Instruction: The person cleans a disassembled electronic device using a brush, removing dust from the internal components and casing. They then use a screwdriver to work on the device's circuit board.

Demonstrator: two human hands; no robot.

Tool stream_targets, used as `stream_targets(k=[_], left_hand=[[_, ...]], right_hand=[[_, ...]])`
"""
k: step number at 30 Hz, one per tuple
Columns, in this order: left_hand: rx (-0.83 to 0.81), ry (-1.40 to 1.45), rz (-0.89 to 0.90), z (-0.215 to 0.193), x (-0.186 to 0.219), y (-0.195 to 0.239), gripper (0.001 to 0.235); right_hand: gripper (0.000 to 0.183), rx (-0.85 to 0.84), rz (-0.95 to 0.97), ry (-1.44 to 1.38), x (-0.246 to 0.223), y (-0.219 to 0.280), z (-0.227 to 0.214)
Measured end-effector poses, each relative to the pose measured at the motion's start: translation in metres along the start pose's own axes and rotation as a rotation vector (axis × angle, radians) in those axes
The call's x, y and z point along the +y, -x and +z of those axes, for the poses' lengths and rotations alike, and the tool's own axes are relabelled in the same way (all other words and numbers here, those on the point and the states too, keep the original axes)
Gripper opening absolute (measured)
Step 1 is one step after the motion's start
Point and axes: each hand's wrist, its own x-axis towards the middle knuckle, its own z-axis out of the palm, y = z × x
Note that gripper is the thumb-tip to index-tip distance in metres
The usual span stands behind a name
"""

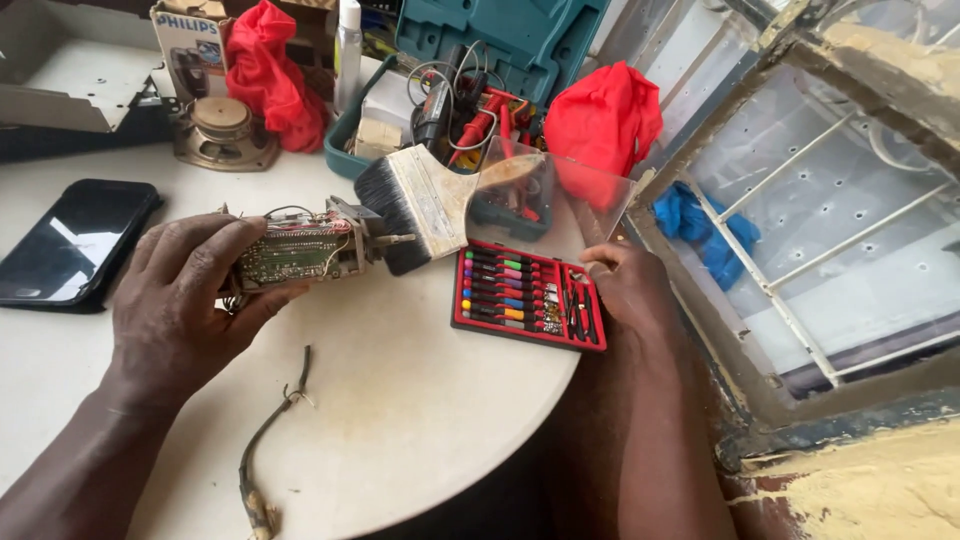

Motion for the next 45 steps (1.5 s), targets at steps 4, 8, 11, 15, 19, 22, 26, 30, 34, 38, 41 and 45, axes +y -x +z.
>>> stream_targets(k=[4, 8, 11, 15, 19, 22, 26, 30, 34, 38, 41, 45], left_hand=[[-0.003, 0.0, 0.0, -0.003, 0.002, -0.001, 0.065], [0.002, -0.004, 0.003, -0.001, 0.001, -0.002, 0.066], [-0.014, 0.021, -0.004, -0.002, -0.001, -0.001, 0.067], [-0.019, 0.011, 0.021, -0.002, -0.001, -0.002, 0.066], [-0.02, 0.018, -0.006, -0.001, -0.003, 0.001, 0.067], [-0.027, 0.023, -0.002, -0.003, -0.002, -0.001, 0.066], [-0.02, 0.007, 0.031, -0.004, -0.001, -0.004, 0.064], [-0.017, 0.02, 0.017, -0.003, -0.003, -0.001, 0.065], [-0.02, 0.019, 0.024, -0.002, -0.004, 0.0, 0.066], [-0.015, 0.006, 0.022, -0.001, -0.003, 0.001, 0.064], [-0.017, 0.02, 0.03, -0.003, -0.003, 0.0, 0.064], [-0.008, 0.009, 0.032, -0.001, -0.003, 0.002, 0.064]], right_hand=[[0.021, -0.18, 0.118, -0.038, -0.028, 0.009, -0.005], [0.024, -0.221, 0.11, 0.051, -0.043, 0.015, -0.009], [0.033, -0.244, 0.198, 0.109, -0.048, 0.013, -0.005], [0.03, -0.26, 0.144, 0.114, -0.05, 0.01, -0.006], [0.029, -0.181, 0.119, 0.055, -0.042, 0.002, -0.003], [0.029, -0.201, 0.128, 0.057, -0.037, -0.004, 0.002], [0.032, -0.322, 0.128, 0.152, -0.042, -0.004, 0.003], [0.026, -0.411, 0.14, 0.181, -0.032, -0.003, 0.005], [0.027, -0.4, 0.061, 0.194, -0.024, 0.003, 0.001], [0.031, -0.274, 0.097, 0.076, -0.007, 0.006, -0.002], [0.019, -0.268, 0.069, 0.069, 0.015, -0.005, 0.008], [0.017, -0.318, 0.105, 0.083, -0.008, 0.006, 0.0]])
